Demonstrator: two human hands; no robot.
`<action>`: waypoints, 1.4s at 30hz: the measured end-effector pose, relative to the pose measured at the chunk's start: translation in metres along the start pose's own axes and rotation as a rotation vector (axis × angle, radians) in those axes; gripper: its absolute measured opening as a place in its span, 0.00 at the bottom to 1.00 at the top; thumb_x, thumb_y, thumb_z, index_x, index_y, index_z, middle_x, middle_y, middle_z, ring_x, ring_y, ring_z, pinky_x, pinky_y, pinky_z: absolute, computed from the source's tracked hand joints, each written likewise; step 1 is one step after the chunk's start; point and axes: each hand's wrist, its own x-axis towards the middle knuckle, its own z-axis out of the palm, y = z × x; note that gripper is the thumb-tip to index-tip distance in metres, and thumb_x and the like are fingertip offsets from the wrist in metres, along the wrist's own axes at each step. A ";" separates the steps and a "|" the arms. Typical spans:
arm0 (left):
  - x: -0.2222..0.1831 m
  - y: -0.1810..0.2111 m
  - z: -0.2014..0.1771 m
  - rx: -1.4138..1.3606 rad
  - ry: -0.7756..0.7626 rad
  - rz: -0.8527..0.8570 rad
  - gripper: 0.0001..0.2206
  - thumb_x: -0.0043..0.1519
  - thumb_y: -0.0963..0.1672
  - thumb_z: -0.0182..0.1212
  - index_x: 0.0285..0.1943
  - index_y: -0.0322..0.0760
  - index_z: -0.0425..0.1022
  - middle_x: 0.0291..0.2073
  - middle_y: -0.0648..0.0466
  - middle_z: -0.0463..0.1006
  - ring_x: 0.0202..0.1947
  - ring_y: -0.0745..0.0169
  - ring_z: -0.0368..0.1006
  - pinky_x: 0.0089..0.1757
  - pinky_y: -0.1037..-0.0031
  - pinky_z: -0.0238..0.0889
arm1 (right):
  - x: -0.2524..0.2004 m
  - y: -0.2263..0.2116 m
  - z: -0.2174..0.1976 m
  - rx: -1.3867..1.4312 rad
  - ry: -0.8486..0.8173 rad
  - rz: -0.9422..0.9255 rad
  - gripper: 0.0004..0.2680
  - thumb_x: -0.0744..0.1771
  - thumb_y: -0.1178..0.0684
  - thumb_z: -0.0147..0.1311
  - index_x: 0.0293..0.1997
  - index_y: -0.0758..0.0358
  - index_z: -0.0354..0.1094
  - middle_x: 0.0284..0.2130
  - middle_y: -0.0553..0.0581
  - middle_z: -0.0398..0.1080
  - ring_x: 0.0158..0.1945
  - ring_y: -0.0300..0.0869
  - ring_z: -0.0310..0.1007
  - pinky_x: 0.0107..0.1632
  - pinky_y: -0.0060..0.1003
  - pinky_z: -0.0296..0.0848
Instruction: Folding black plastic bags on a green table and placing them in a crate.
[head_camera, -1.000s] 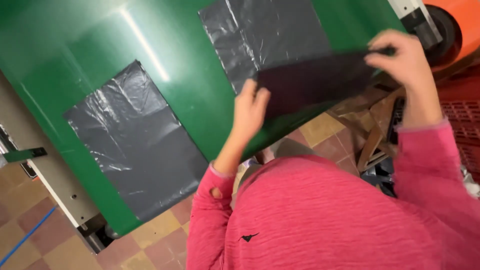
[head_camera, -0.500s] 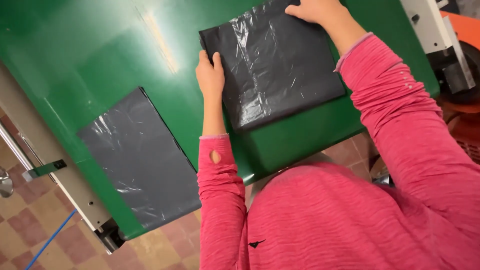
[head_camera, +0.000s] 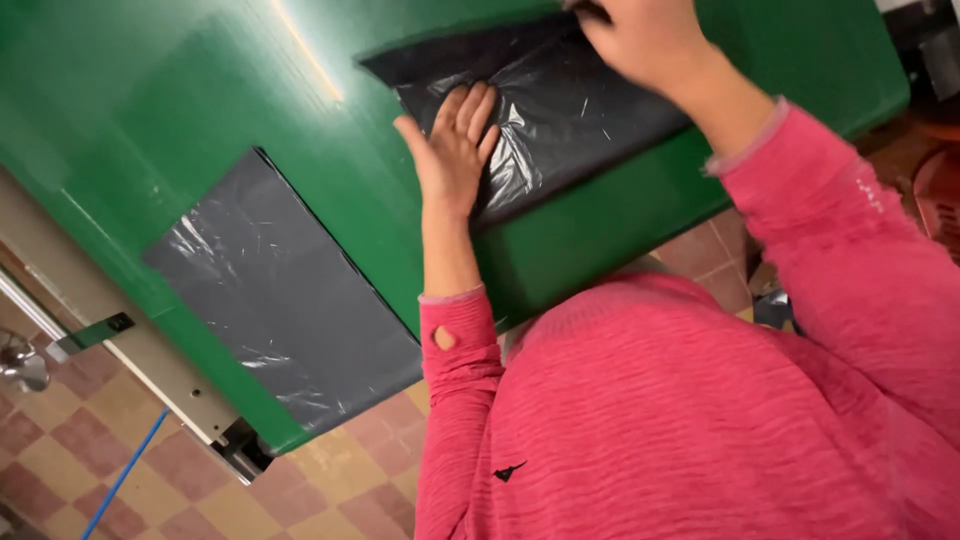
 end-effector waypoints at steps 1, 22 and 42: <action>-0.007 -0.001 -0.008 -0.002 -0.003 -0.005 0.42 0.66 0.66 0.39 0.76 0.32 0.58 0.73 0.44 0.66 0.73 0.53 0.61 0.65 0.62 0.55 | -0.025 -0.012 -0.009 -0.003 0.000 0.005 0.04 0.70 0.57 0.55 0.47 0.63 0.75 0.41 0.59 0.76 0.44 0.52 0.76 0.49 0.44 0.72; -0.130 -0.020 -0.002 2.140 -0.017 0.999 0.15 0.60 0.47 0.73 0.52 0.43 0.76 0.47 0.58 0.75 0.53 0.56 0.70 0.46 0.61 0.64 | -0.146 -0.116 0.022 -0.484 0.145 -0.233 0.14 0.63 0.57 0.59 0.54 0.65 0.74 0.62 0.63 0.68 0.72 0.56 0.61 0.74 0.55 0.54; 0.012 -0.058 0.059 1.797 0.038 0.555 0.16 0.65 0.52 0.63 0.37 0.38 0.69 0.33 0.50 0.79 0.31 0.44 0.75 0.33 0.57 0.67 | -0.165 -0.049 0.033 1.657 0.186 1.020 0.10 0.71 0.59 0.41 0.59 0.58 0.60 0.47 0.52 0.73 0.39 0.42 0.79 0.41 0.38 0.79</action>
